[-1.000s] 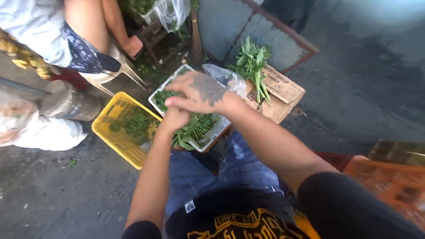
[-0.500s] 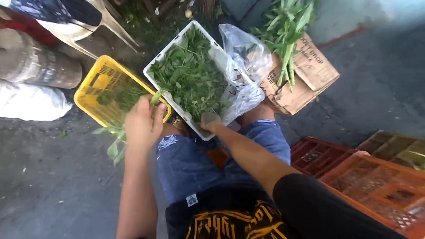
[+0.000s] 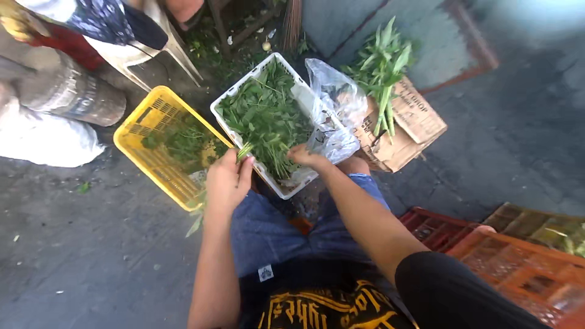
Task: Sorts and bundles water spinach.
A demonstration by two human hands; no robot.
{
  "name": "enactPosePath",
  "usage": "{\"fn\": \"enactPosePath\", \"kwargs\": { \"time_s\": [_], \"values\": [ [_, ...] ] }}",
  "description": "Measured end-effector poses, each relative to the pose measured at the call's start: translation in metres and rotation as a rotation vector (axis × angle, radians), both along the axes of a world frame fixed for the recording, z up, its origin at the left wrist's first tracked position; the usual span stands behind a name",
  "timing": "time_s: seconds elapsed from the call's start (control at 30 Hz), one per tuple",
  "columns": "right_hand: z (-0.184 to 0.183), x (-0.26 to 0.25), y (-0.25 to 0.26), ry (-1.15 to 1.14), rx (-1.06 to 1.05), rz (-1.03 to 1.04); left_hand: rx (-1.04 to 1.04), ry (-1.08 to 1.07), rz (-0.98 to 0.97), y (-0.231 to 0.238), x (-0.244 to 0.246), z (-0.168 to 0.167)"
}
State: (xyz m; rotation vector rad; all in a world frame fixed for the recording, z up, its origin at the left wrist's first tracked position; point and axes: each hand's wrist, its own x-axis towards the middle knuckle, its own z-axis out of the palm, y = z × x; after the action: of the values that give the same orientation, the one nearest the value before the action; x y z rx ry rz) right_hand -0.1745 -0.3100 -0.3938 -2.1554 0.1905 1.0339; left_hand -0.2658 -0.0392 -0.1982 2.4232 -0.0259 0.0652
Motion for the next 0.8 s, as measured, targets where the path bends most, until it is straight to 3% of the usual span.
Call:
{"fn": "enactPosePath", "kwargs": {
  "time_s": [0.1,0.17,0.3,0.43,0.53,0.8],
  "values": [
    [0.039,0.015,-0.025,-0.355,-0.213,0.195,-0.080,-0.035,-0.023,-0.023,-0.005,0.010],
    [0.108,0.023,-0.033,-0.544,-0.342,0.271,-0.100,-0.045,-0.063,-0.041,-0.001,0.022],
    [0.207,0.028,-0.048,-0.859,-0.333,0.327,-0.125,-0.039,-0.151,-0.077,0.023,0.043],
    [0.280,0.021,-0.054,-1.021,-0.344,0.414,-0.524,-0.031,-0.106,-0.102,0.059,0.047],
    [0.321,0.008,-0.056,-1.161,-0.355,0.454,-0.604,-0.086,-0.047,-0.110,0.074,0.045],
    [0.375,-0.005,-0.075,-1.297,-0.251,0.528,-0.374,-0.120,-0.068,-0.117,0.051,0.055]
  ]
}}
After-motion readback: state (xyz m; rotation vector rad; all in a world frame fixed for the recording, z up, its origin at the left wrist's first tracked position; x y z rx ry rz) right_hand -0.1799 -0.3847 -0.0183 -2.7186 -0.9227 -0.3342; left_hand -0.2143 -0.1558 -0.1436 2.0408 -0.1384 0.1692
